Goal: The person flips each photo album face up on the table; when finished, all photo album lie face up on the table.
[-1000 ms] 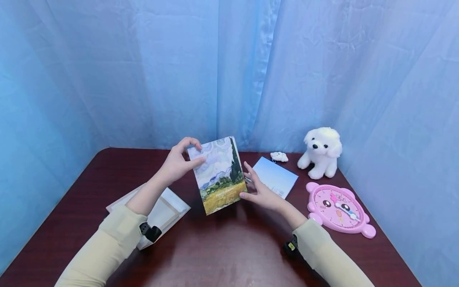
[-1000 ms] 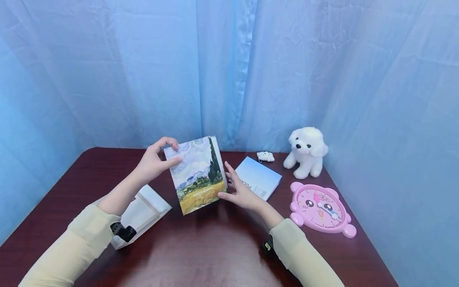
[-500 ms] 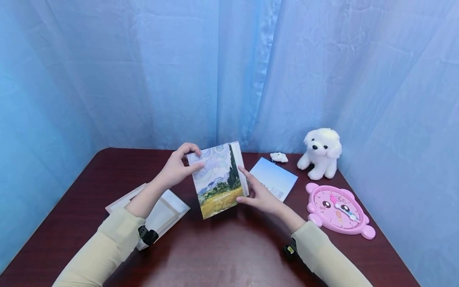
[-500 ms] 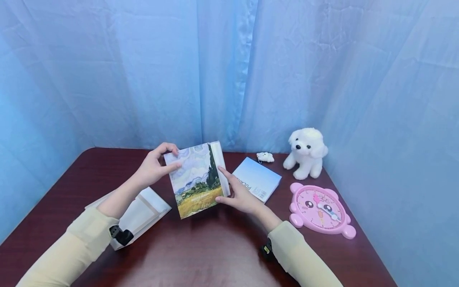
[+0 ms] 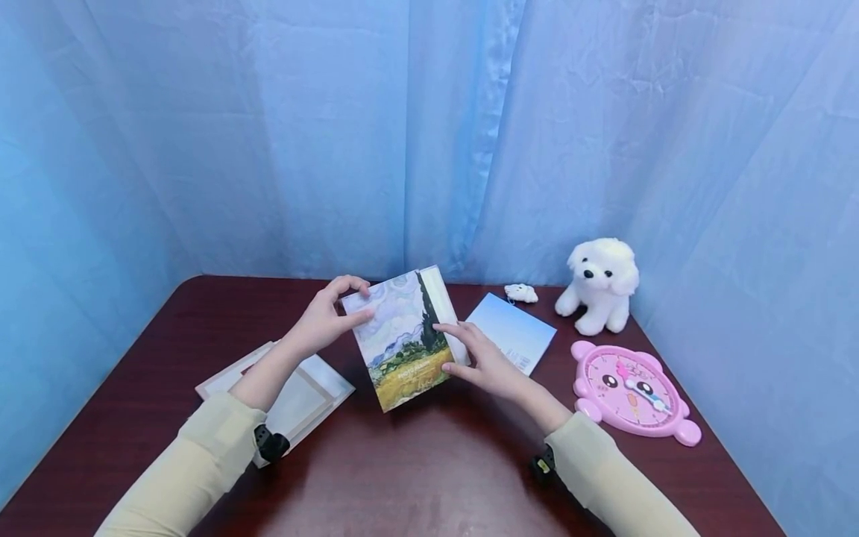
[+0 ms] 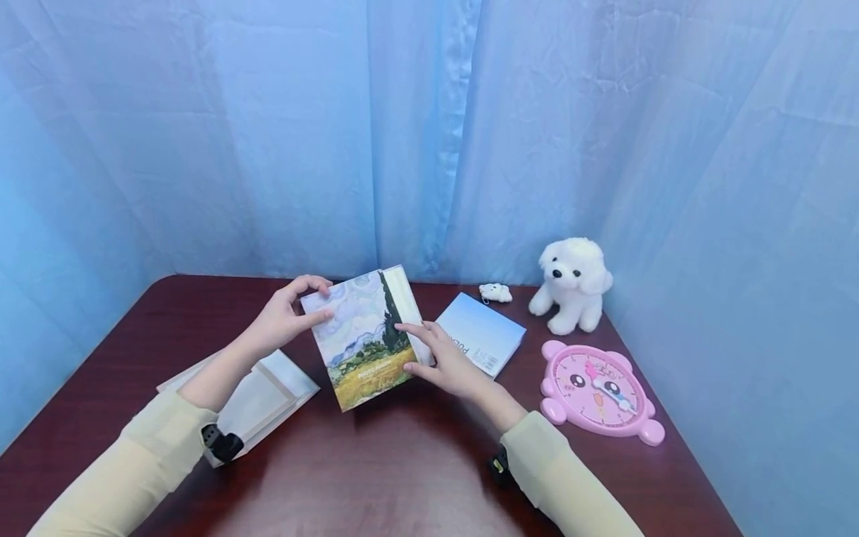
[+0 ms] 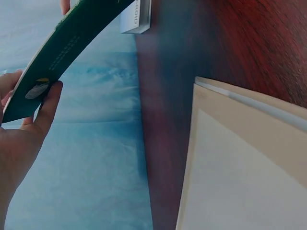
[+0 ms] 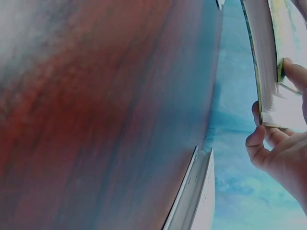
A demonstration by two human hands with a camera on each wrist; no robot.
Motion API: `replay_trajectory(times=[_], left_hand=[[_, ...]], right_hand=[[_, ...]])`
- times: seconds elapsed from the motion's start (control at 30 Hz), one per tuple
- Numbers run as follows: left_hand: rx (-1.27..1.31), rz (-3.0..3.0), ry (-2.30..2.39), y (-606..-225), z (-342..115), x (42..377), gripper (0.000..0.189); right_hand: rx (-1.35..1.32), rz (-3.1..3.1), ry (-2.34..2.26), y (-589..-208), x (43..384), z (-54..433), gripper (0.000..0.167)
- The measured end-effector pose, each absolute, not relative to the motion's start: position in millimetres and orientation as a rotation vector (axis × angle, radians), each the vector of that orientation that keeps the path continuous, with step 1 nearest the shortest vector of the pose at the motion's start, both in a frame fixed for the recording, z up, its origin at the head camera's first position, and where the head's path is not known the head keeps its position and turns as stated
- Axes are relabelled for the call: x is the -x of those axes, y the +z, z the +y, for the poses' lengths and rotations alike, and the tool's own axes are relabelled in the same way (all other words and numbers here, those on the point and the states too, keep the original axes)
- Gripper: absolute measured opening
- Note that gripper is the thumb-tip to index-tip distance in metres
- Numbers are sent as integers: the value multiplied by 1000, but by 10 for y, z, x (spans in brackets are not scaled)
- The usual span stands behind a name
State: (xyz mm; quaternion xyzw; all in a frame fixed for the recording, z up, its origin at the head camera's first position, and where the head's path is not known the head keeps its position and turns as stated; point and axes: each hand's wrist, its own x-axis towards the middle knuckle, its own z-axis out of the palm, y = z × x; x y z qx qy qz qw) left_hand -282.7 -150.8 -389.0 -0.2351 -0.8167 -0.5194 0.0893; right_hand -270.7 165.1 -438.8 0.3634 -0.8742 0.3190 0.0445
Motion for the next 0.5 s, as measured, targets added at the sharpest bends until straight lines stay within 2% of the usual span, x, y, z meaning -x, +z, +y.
replay_trajectory(times=[0.23,0.5], left_hand=[[732,-2528,-1527,-3955,-1572,2854,28],[822,-2677,-1514,-4015,-1617,2916,35]], right_hand=[[-1127,-2648,981,-4335,2738,1646,63],[-1120,-2802,968,-4362,2780,1636,83]])
